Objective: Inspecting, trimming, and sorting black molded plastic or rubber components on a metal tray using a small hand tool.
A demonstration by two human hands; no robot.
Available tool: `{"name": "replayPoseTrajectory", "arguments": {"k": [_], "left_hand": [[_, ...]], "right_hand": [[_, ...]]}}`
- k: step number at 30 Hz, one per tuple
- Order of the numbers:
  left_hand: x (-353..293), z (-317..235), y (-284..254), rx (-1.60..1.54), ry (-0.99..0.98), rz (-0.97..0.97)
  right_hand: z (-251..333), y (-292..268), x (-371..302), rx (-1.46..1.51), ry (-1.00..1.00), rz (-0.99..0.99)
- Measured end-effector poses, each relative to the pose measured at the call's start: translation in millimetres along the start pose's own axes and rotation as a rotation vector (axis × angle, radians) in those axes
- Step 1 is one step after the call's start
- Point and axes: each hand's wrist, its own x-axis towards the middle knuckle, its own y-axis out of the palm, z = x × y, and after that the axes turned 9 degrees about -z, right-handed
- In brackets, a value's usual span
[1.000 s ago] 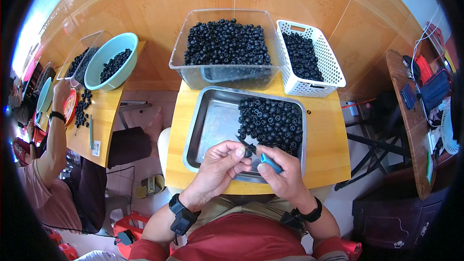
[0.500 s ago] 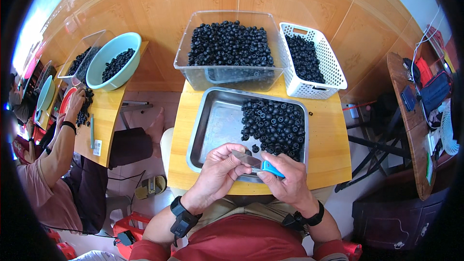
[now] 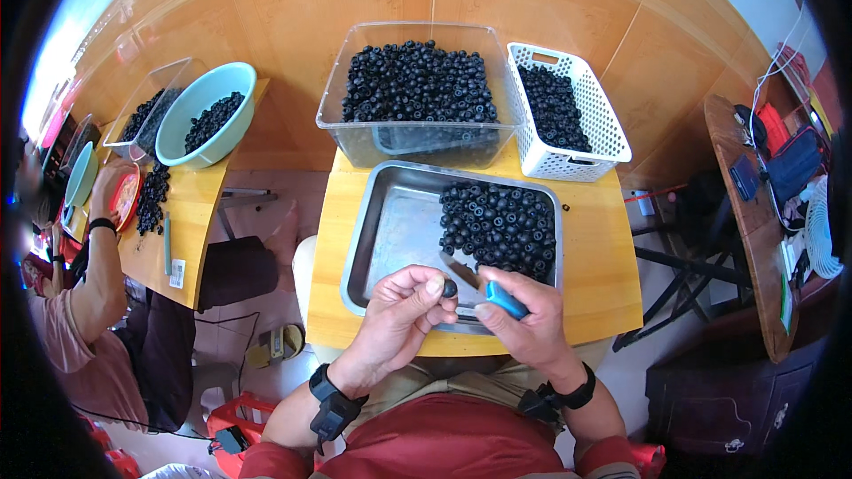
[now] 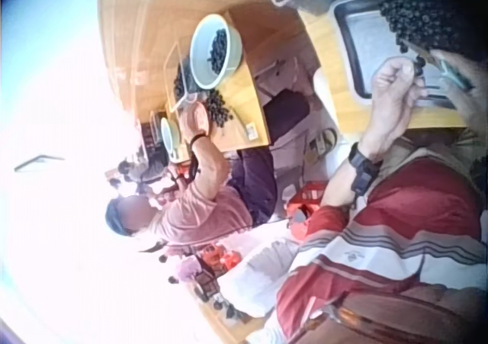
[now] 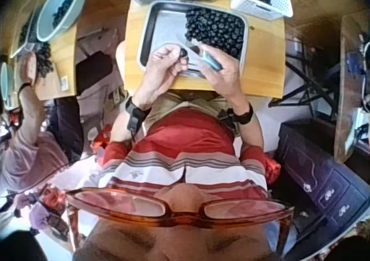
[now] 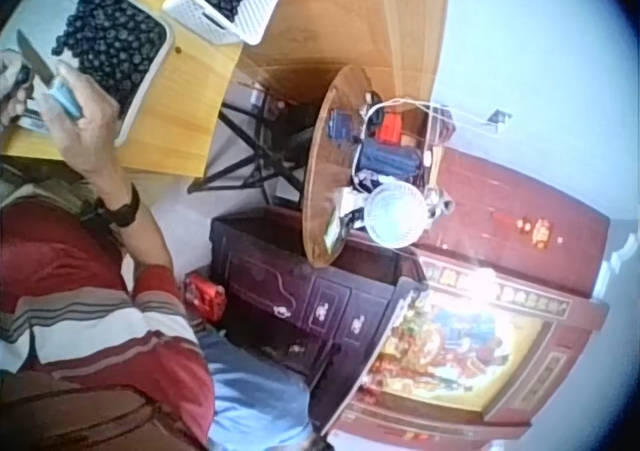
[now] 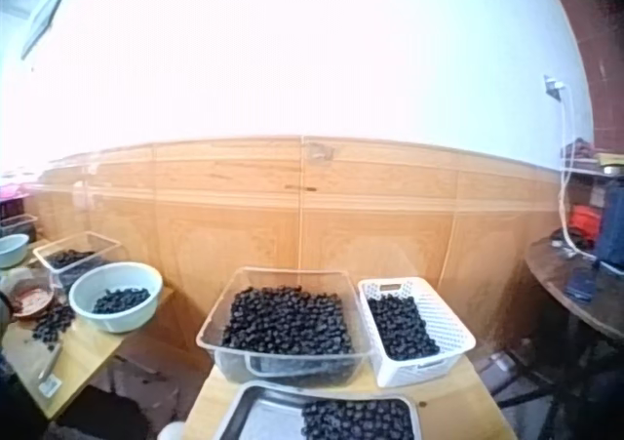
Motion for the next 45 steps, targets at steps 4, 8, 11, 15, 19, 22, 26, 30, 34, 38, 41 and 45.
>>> {"name": "replayPoseTrajectory", "arguments": {"k": [4, 8, 11, 15, 19, 22, 26, 30, 34, 38, 41, 45], "left_hand": [[1, 8, -5, -0.042, -0.037, 0.094], [0, 9, -7, -0.011, -0.051, 0.105], [-2, 7, -5, 0.061, -0.051, 0.1], [0, 2, -2, 0.367, 0.051, -0.001], [1, -6, -8, 0.677, 0.228, -0.023], [10, -13, -5, 0.963, 0.323, -0.061], [27, -22, -3, 1.246, 0.435, -0.105], [45, -20, -8, 1.493, 0.566, 0.015], [62, -11, -10, 1.751, 0.617, 0.078], [68, -8, -4, 1.842, 0.633, 0.105], [72, -5, -5, 1.886, 0.683, 0.133], [71, -3, -8, 1.836, 0.637, 0.168]], "right_hand": [[-3, 16, -1, 0.083, -0.13, -0.021], [0, 16, 2, 0.064, -0.092, 0.096], [-1, 15, 1, 0.043, -0.098, 0.081], [-8, -8, 22, -0.05, -0.089, -0.103], [-18, -43, 85, -0.157, 0.013, -0.367], [-43, -76, 138, -0.341, -0.055, -0.567], [-61, -70, 124, -0.257, -0.135, -0.55], [-57, -39, 83, -0.181, -0.081, -0.434], [-48, -26, 50, -0.044, 0.089, -0.38], [-49, -24, 28, -0.024, 0.112, -0.355], [-47, -22, 18, -0.02, 0.101, -0.35], [-46, -22, 8, 0.01, 0.141, -0.324]]}}
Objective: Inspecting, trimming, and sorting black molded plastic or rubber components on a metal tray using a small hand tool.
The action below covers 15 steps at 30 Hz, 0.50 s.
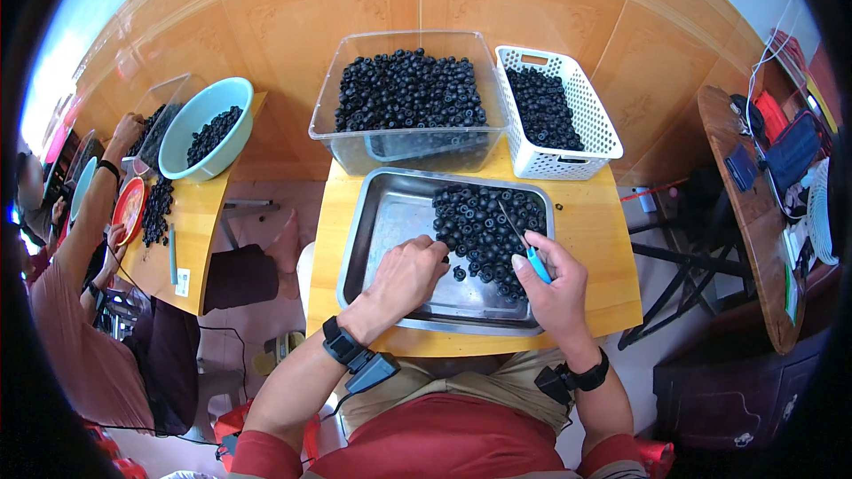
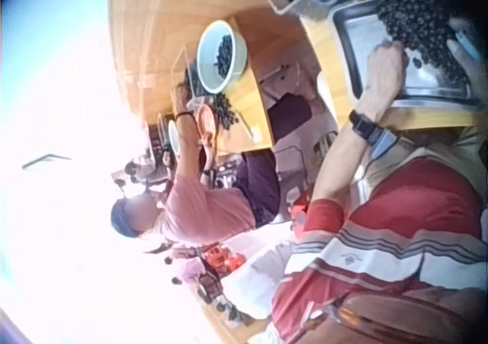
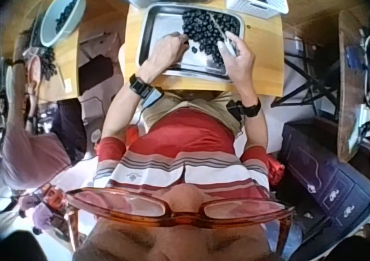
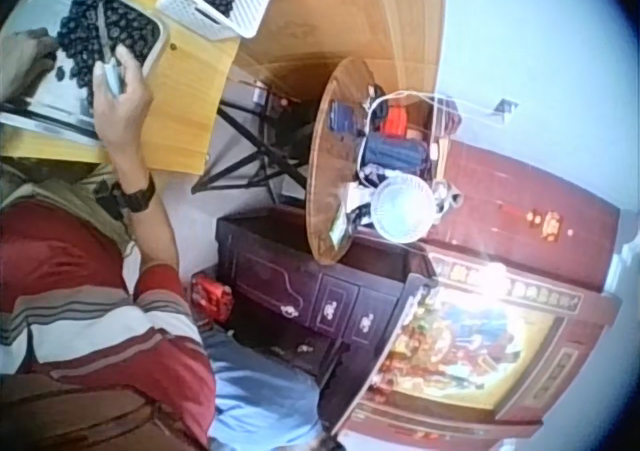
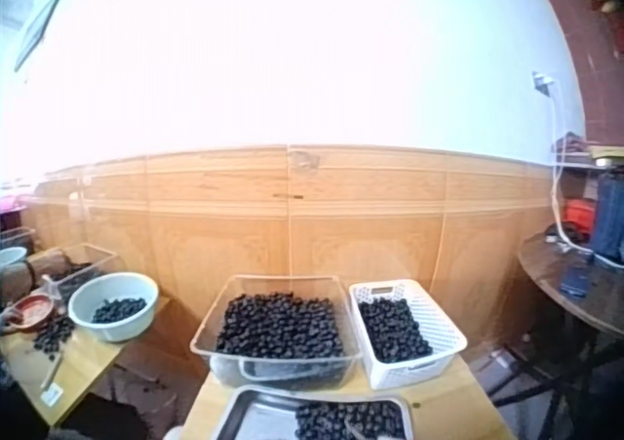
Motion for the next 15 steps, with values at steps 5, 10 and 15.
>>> {"name": "replayPoseTrajectory", "arguments": {"k": [5, 10, 15], "left_hand": [[-7, -8, -12, -0.407, -0.148, 0.007], [-19, -14, -14, -1.35, -0.51, -0.007], [-28, -20, -16, -1.727, -0.686, -0.039]], "right_hand": [[0, -3, -11, 0.024, 0.064, 0.039], [0, 7, -21, 0.052, 0.05, 0.097], [8, 12, -23, 0.063, 0.069, 0.183]]}}
